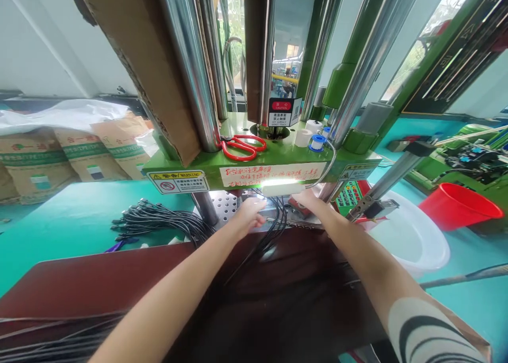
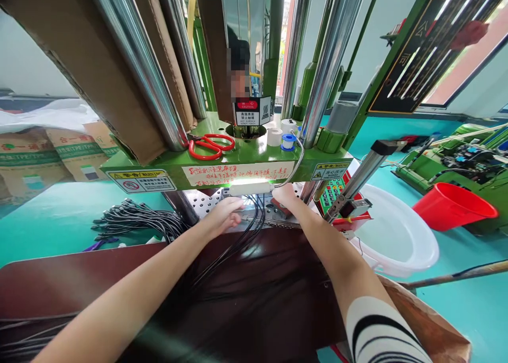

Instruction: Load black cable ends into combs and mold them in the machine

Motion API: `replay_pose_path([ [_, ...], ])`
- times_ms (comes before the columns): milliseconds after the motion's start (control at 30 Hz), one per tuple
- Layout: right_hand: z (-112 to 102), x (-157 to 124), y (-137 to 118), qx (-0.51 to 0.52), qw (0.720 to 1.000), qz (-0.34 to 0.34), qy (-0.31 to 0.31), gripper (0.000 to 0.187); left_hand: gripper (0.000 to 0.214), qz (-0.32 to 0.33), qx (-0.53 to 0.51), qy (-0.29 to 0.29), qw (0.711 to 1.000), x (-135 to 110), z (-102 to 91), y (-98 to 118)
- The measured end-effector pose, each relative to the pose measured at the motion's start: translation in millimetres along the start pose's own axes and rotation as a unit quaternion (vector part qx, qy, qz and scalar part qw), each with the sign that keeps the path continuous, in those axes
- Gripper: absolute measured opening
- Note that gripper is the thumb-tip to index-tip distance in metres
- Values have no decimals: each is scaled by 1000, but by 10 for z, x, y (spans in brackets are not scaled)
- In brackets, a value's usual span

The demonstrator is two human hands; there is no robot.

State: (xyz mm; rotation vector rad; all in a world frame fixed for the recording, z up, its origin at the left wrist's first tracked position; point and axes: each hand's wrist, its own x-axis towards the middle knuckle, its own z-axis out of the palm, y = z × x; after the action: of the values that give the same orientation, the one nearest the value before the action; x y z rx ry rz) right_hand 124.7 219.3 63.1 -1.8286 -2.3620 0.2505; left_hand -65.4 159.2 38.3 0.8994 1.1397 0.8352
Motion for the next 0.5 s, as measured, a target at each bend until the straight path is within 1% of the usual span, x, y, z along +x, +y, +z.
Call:
replay_pose_path([
  [33,41,-114,36,0,1000,-10,13,27,43,22,33,20,999,-226,-122,-45],
  [67,93,-266,74,8,999,-36,31,30,45,86,162,35,982,-491,-257,-113],
  [100,152,-454,112,21,996,-74,46,32,45,143,281,35,948,-783,-398,-206],
  [133,214,-667,143,44,987,-140,61,32,46,197,381,42,902,-1088,-538,-319],
  [167,274,-895,162,70,973,-211,64,30,50,245,467,56,848,-1389,-671,-450],
  [200,330,-1122,165,86,957,-276,42,29,59,290,540,65,788,-1672,-791,-590],
  [233,379,-1333,154,90,941,-325,7,35,70,320,599,65,731,-1924,-897,-735],
  [267,421,-1515,128,83,927,-364,-31,51,78,328,636,101,691,-2134,-988,-878],
  [300,458,-1659,94,70,916,-390,-62,69,84,332,666,118,657,-2300,-1065,-1014],
  [333,490,-1760,56,55,909,-404,-81,85,87,326,687,136,635,-2421,-1130,-1138],
  [367,519,-1818,22,38,909,-407,-86,93,86,316,701,152,621,-2500,-1185,-1244],
  [400,545,-1840,-6,21,913,-399,-79,93,83,306,710,163,613,-2545,-1232,-1330],
  [433,567,-1834,-24,1,921,-384,-63,88,79,296,714,173,610,-2564,-1271,-1394],
  [500,602,-1775,-30,-49,934,-353,-27,65,67,288,717,186,607,-2554,-1329,-1459],
])
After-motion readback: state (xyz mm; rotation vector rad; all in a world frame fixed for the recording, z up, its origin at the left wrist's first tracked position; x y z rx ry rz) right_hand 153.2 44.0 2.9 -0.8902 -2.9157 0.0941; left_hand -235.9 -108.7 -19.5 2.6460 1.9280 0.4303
